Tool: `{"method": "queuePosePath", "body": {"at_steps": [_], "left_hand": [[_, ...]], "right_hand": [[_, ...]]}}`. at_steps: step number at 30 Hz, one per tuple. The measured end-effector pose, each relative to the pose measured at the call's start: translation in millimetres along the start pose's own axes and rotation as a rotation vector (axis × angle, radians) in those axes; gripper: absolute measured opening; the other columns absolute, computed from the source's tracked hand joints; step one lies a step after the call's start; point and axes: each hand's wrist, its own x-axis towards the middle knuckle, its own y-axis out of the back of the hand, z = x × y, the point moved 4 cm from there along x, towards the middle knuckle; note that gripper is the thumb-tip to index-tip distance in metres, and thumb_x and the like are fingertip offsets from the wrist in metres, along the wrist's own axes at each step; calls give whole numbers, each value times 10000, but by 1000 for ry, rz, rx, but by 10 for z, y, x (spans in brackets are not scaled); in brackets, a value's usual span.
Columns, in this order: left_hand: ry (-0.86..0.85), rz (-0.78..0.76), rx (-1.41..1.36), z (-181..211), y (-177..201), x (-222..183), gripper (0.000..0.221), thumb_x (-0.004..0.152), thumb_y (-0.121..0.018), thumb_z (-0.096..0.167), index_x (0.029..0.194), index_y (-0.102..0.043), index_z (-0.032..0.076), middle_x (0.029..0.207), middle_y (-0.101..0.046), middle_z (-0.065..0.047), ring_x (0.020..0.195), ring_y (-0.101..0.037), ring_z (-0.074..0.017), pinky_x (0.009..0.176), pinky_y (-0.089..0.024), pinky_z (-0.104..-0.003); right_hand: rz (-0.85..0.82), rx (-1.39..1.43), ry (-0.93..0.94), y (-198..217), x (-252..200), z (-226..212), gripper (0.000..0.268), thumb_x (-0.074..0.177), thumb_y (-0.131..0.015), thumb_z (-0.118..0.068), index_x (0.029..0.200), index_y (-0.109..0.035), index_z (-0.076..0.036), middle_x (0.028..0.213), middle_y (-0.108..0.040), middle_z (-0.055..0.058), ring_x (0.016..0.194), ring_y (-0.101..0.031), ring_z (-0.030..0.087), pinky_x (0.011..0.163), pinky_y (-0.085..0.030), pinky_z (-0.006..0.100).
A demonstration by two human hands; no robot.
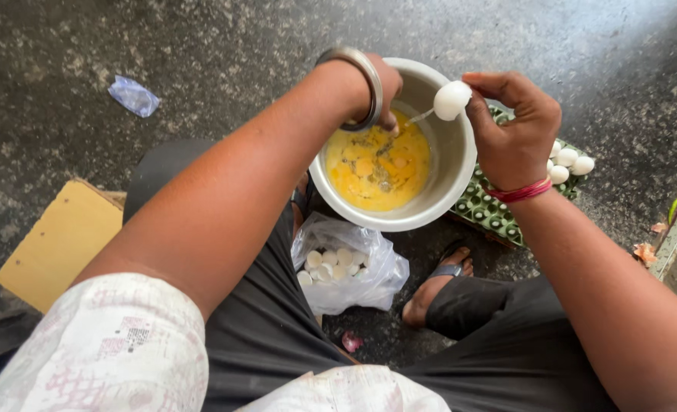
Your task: The person cracks several eggs one by one into a large bowl and places the empty shells into a plastic bag.
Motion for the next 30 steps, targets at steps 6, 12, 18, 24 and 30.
{"method": "queuePosePath", "body": {"at_steps": [6, 12, 18, 24, 30], "left_hand": [[-32, 47, 56, -134, 17, 56, 575, 824, -810, 572, 1158, -770, 105, 1119, -744, -181, 1027, -706, -351, 906, -558, -470], [-40, 21, 30, 56, -40, 187, 644, 788, -843, 576, 1110, -761, 25, 1074, -746, -191, 986, -723, -354, 879, -573, -468], [-151, 25, 85, 186, -53, 182, 629, 806, -828, 581, 1090, -772, 22, 1128, -733, -197, 1041, -704, -365, 919, -559, -471], [-239, 52, 39, 200, -178, 57, 659, 801, -797, 562, 1292, -677, 139, 1217, -712, -150, 1141, -666, -361, 978, -532, -464], [-172, -110, 93, 292, -267, -93, 678, 830, -740, 591, 1394, -609, 238, 1302, -689, -83, 1225, -639, -313, 1026, -503, -496]], "right_hand": [[-410, -128, -56, -449, -223, 124, 139, 916, -778, -67, 1053, -763, -49, 959, -778, 109, 870, -771, 182, 795, -604, 328], [-922, -468, -83, -1237, -945, 31, 137, 893, -723, -287, 990, -805, -233, 850, -770, 15, 870, -712, 242, 958, -436, 530], [-1317, -566, -84, -1345, -1160, -45, 237, 861, -708, -338, 1074, -790, -270, 926, -752, 76, 935, -693, 271, 975, -427, 563], [-690, -619, -267, -74, -66, 911, 195, 819, -787, -221, 978, -792, -107, 993, -736, 155, 894, -706, 333, 818, -565, 472], [-921, -889, -484, 1103, -315, 2806, 520, 753, -844, -297, 1244, -701, -205, 1164, -719, 177, 1095, -676, 354, 997, -534, 457]]}}
